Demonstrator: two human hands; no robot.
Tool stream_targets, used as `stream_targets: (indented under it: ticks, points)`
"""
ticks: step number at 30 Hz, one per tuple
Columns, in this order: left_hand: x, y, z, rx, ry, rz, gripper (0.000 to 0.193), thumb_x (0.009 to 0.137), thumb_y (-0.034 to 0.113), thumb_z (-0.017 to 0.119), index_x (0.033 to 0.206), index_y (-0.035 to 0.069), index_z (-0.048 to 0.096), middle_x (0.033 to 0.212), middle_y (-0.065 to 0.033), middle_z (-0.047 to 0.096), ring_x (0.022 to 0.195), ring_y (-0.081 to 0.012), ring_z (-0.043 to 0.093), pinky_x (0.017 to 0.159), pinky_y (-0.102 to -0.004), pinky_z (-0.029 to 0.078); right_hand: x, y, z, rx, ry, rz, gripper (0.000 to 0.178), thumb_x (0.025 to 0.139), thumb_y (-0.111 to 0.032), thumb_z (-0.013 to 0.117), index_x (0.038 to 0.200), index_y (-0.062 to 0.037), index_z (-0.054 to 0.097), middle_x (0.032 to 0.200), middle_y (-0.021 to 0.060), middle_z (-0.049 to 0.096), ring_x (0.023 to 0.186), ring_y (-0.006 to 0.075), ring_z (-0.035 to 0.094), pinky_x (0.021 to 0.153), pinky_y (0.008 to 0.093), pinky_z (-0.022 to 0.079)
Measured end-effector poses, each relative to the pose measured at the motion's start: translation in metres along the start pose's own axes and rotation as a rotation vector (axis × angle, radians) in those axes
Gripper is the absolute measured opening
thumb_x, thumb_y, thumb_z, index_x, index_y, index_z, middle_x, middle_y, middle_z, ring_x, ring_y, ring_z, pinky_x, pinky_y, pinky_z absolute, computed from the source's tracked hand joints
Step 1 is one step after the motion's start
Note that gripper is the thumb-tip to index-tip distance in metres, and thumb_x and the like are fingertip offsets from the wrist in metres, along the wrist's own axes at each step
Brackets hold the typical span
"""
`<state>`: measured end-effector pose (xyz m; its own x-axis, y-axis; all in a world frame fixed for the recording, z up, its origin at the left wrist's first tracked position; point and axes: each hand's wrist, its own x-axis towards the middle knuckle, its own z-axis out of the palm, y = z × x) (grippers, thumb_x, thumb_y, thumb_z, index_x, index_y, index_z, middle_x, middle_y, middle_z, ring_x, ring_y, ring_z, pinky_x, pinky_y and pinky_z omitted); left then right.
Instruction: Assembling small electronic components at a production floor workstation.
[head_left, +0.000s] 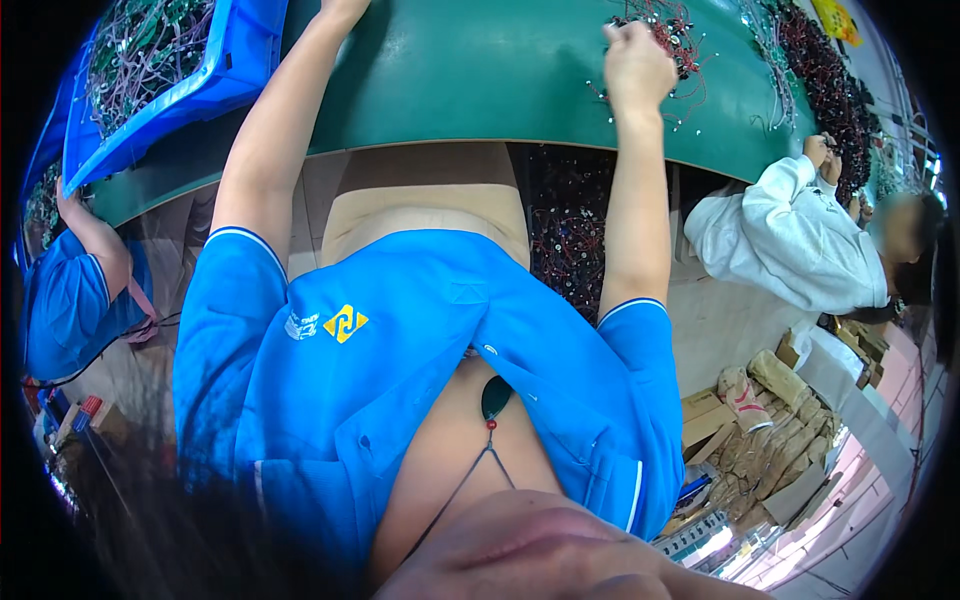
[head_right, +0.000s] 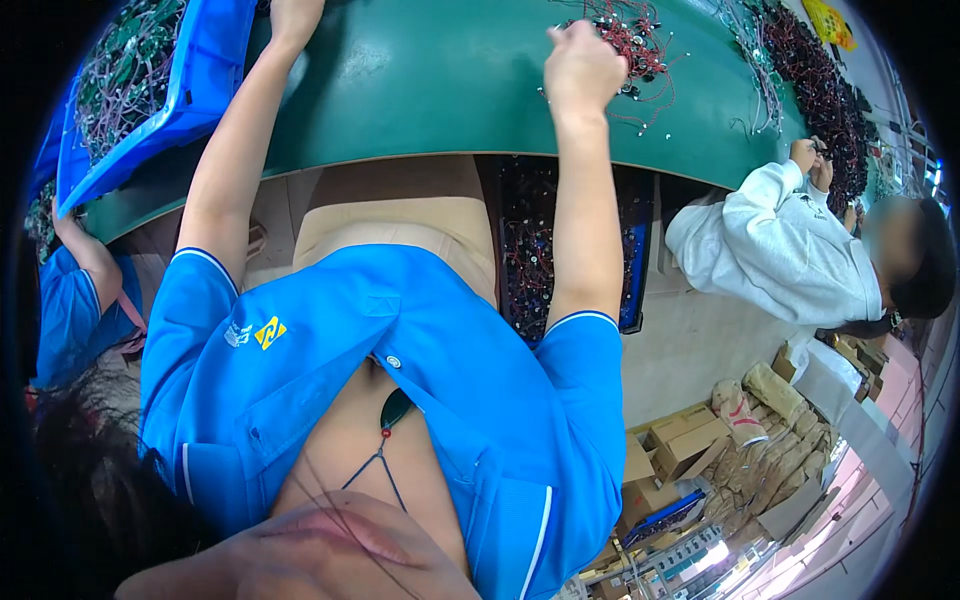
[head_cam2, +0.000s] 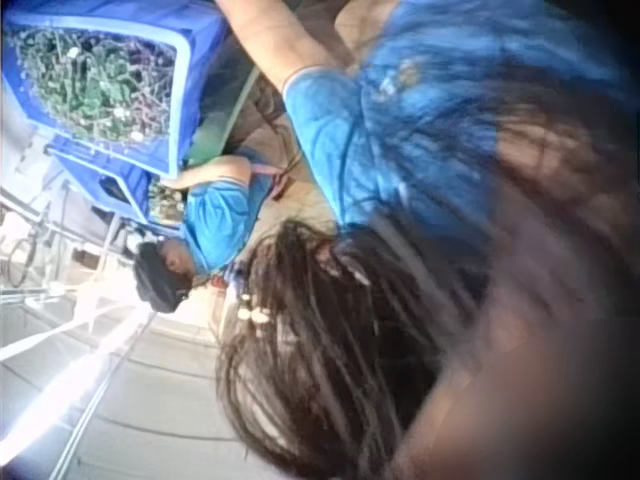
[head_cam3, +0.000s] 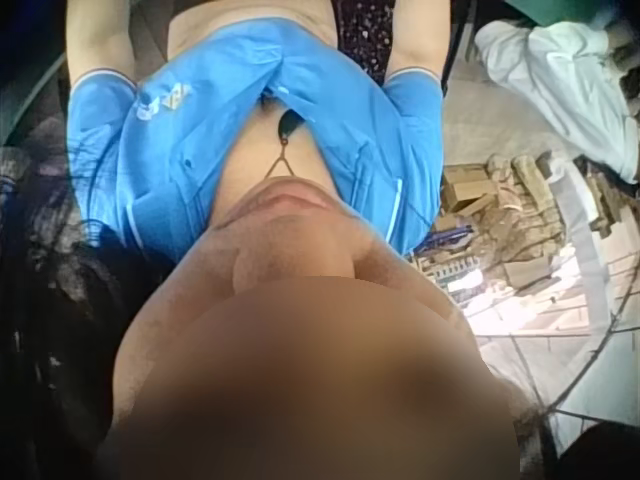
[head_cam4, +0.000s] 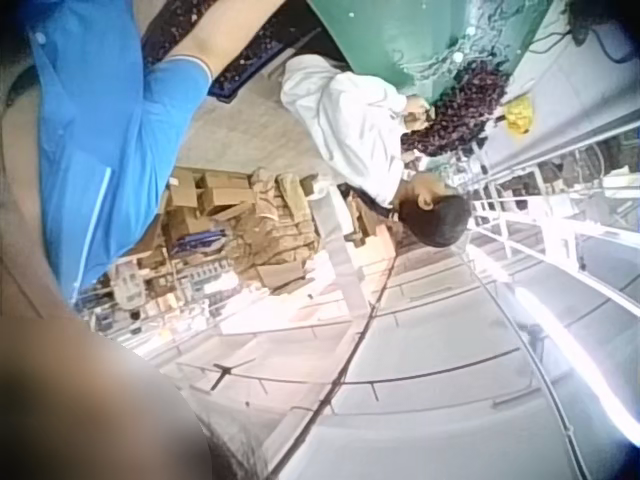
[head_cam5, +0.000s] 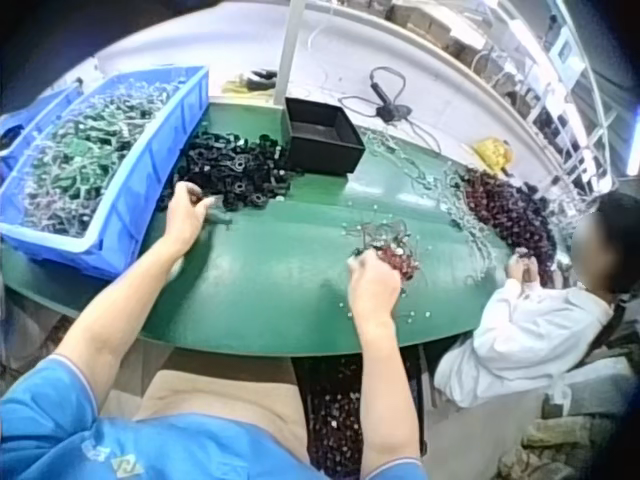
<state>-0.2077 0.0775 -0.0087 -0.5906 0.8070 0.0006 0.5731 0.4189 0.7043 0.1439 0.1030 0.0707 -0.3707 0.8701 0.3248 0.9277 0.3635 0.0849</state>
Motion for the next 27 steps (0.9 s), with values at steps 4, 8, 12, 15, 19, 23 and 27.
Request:
stream_targets:
  ticks: [4,8,12,15,19,23,27]
  points:
    - [-0.087,0.054,-0.037,-0.516,-0.104,0.046,0.025,0.082,0.004,0.062,0.106,0.003,0.055,0.088,-0.014,0.058,0.081,-0.0291,0.057,0.077,-0.0377,0.048,0.01,-0.012,-0.079,0.906,0.014,0.389,0.014,0.087,-0.01,0.057,0.098,-0.005,0.052,0.079,0.0058,0.06,0.062,0.0183,0.051,0.06,0.0292,0.043]
    - [-0.171,0.081,-0.047,-0.77,-0.36,0.167,0.028,0.093,0.008,0.056,0.12,0.003,0.059,0.087,-0.0088,0.064,0.071,-0.0133,0.061,0.066,-0.0225,0.051,-0.016,-0.04,-0.085,0.798,0.239,-0.145,0.01,0.087,-0.017,0.059,0.088,-0.0081,0.057,0.067,0.0038,0.057,0.057,0.0186,0.051,0.057,0.0307,0.041]
    - [-0.208,0.063,-0.04,-0.878,-0.356,0.161,0.021,0.09,0.009,0.059,0.109,0.001,0.062,0.089,-0.0092,0.064,0.07,-0.0162,0.063,0.063,-0.0253,0.053,-0.077,-0.092,-0.056,0.9,0.143,-0.19,0.012,0.083,-0.017,0.064,0.077,-0.0099,0.057,0.058,0.0016,0.052,0.053,0.0205,0.049,0.053,0.035,0.04]
    - [-0.23,0.055,-0.038,-0.848,-0.375,0.123,0.022,0.091,0.007,0.058,0.111,-0.001,0.061,0.089,-0.0092,0.065,0.069,-0.0132,0.063,0.062,-0.0226,0.053,-0.107,-0.103,-0.052,0.967,0.061,-0.162,0.01,0.083,-0.012,0.064,0.077,-0.0075,0.057,0.06,0.0004,0.051,0.051,0.0155,0.044,0.05,0.0302,0.037]
    - [-0.246,0.054,-0.04,-0.832,-0.419,0.063,0.024,0.092,0.006,0.057,0.115,-0.002,0.059,0.089,-0.0092,0.065,0.07,-0.0103,0.062,0.064,-0.0203,0.053,-0.128,-0.105,-0.054,1.034,-0.034,-0.121,0.009,0.082,-0.006,0.064,0.077,-0.0051,0.058,0.061,-0.0009,0.051,0.049,0.0103,0.04,0.046,0.0251,0.034]
    - [-0.254,0.056,-0.042,-0.891,-0.475,0.01,0.026,0.093,0.005,0.056,0.118,-0.001,0.058,0.093,-0.0094,0.064,0.075,-0.011,0.061,0.071,-0.0214,0.054,-0.136,-0.104,-0.056,1.027,-0.062,-0.107,0.008,0.081,-0.002,0.063,0.077,-0.0054,0.057,0.06,-0.001,0.05,0.049,0.0096,0.04,0.045,0.0246,0.033]
    - [-0.262,0.057,-0.038,-0.841,-0.397,0.133,0.024,0.09,0.006,0.06,0.113,-0.002,0.06,0.091,-0.0097,0.066,0.074,-0.0136,0.065,0.07,-0.0226,0.056,-0.141,-0.103,-0.057,0.962,-0.058,-0.123,0.007,0.08,-0.002,0.062,0.078,-0.0064,0.057,0.06,-0.0016,0.05,0.049,0.0087,0.041,0.045,0.0245,0.033]
